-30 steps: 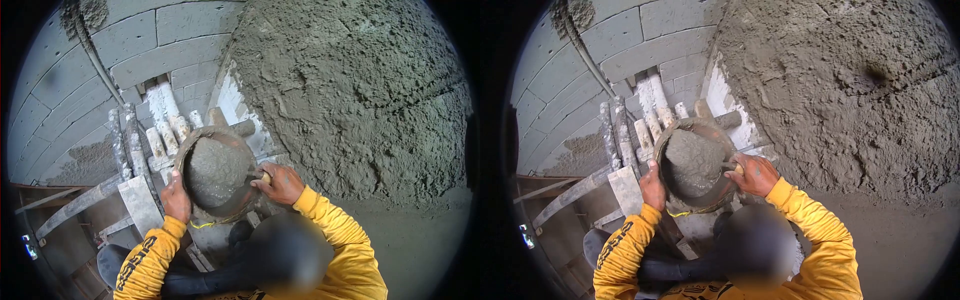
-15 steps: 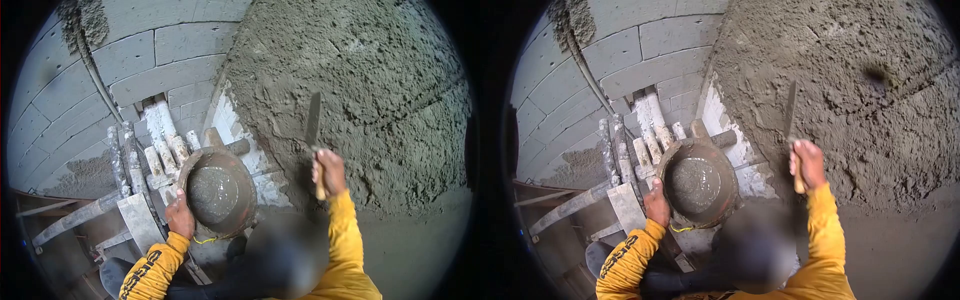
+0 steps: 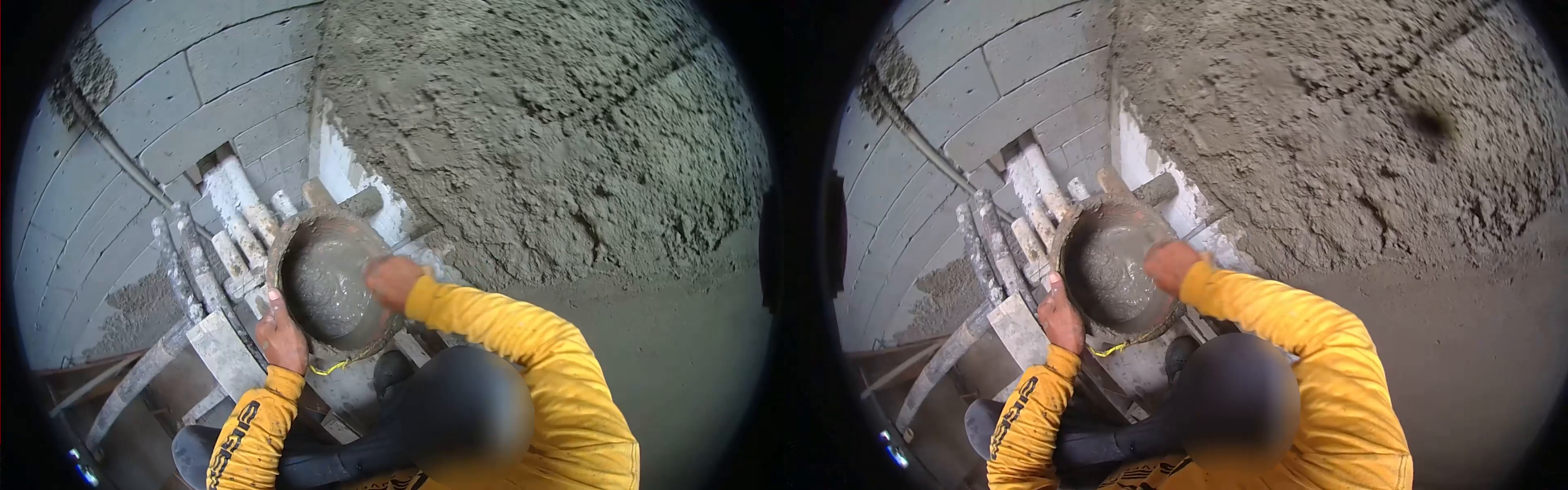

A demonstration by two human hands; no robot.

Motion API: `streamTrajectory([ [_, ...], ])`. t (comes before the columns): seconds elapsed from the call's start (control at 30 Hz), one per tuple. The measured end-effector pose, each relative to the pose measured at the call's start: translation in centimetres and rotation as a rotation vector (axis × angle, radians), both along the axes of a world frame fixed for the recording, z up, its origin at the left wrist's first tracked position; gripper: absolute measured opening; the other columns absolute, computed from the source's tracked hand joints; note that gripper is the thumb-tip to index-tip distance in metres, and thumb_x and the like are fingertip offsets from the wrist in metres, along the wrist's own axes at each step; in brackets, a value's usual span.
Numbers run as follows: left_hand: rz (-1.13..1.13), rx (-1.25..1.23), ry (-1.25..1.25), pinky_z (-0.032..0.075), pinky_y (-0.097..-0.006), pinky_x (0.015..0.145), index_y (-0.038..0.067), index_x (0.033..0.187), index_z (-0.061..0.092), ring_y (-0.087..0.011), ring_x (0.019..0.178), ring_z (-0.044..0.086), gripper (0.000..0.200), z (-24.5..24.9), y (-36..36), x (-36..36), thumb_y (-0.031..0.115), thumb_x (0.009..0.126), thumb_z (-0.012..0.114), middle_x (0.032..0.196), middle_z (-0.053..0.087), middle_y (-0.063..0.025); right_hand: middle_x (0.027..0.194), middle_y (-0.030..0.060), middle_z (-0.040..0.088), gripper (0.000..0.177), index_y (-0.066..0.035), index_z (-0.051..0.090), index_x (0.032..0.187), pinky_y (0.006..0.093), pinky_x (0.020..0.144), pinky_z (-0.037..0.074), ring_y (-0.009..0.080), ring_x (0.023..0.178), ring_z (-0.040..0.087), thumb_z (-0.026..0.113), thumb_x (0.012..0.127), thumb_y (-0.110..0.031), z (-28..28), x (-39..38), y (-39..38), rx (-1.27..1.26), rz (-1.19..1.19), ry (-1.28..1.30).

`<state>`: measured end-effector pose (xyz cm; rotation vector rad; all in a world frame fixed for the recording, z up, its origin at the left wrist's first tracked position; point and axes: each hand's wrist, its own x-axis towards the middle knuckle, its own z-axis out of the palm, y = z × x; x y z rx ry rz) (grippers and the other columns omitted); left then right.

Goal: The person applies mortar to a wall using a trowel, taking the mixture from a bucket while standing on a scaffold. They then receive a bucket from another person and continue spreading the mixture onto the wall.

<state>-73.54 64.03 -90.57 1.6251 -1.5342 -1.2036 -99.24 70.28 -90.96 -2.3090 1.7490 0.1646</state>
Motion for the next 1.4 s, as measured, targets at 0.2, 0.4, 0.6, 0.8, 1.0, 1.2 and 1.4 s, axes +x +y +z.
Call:
streamTrajectory([
  [0.2,-0.006,0.054,0.138,0.032,-0.0406,0.055,-0.007,0.072,0.050,-0.0167,0.058,0.037,0.066,-0.8,-0.7,-0.7,0.046,0.109,0.042,0.056,0.040,-0.0066,0.092,0.0199,0.071,0.021,-0.004,0.070,0.090,0.0509,0.086,0.053,0.0405,0.094,0.069,0.066,0.082,-0.023,-0.6,1.6,2.2,0.261,-0.177,-0.232],
  [0.4,-0.017,0.023,0.088,0.034,-0.0409,0.057,-0.009,0.074,0.054,-0.0189,0.057,0.038,0.063,-0.4,-1.1,-0.3,0.043,0.109,0.043,0.056,0.044,-0.0096,0.100,0.0210,0.070,0.031,-0.006,0.066,0.108,0.0510,0.085,0.052,0.0431,0.096,0.067,0.066,0.090,-0.031,2.0,0.4,4.1,0.223,-0.395,-0.477],
  [0.6,0.131,-0.075,0.047,0.035,-0.0421,0.057,-0.005,0.069,0.056,-0.0183,0.058,0.037,0.067,-2.2,-1.6,0.1,0.051,0.105,0.050,0.055,0.040,-0.0066,0.092,0.0225,0.070,0.031,-0.005,0.065,0.107,0.0499,0.079,0.052,0.0433,0.091,0.067,0.065,0.093,-0.032,2.0,-0.5,4.6,0.145,-0.444,-0.388],
  [0.8,0.189,0.188,0.147,0.034,-0.0443,0.058,-0.006,0.063,0.048,-0.0192,0.058,0.035,0.074,-2.2,-1.6,1.4,0.056,0.104,0.047,0.054,0.039,-0.0080,0.095,0.0257,0.070,0.039,-0.001,0.065,0.112,0.0510,0.081,0.053,0.0442,0.092,0.068,0.069,0.089,-0.033,6.4,-0.7,2.8,0.119,-0.457,-0.317],
  [1.0,0.126,0.124,0.070,0.036,-0.0461,0.063,-0.010,0.068,0.051,-0.0237,0.060,0.035,0.075,-3.6,-1.6,2.2,0.055,0.105,0.044,0.056,0.041,-0.0151,0.092,0.0242,0.069,0.041,-0.001,0.065,0.109,0.0491,0.079,0.053,0.0464,0.086,0.067,0.068,0.093,-0.038,12.4,0.1,-2.5,0.039,-0.308,-0.594],
  [1.2,0.117,0.190,0.088,0.039,-0.0429,0.068,-0.010,0.069,0.053,-0.0244,0.064,0.040,0.075,-2.3,-2.0,1.9,0.056,0.105,0.043,0.061,0.046,-0.0141,0.072,0.0029,0.061,0.025,-0.001,0.066,0.117,0.0259,0.052,0.053,0.0113,0.055,0.058,0.062,0.101,-0.020,17.3,-6.5,-13.3,0.317,-0.779,-1.166],
  [1.4,0.068,0.177,-0.014,0.041,-0.0477,0.067,-0.012,0.071,0.057,-0.0292,0.058,0.042,0.075,-0.6,-1.8,1.8,0.053,0.106,0.044,0.056,0.048,-0.0214,0.072,-0.0001,0.056,0.026,-0.002,0.062,0.109,0.0235,0.041,0.041,0.0092,0.049,0.050,0.057,0.103,-0.027,18.8,-11.1,-2.4,-0.398,-1.004,-1.403],
])
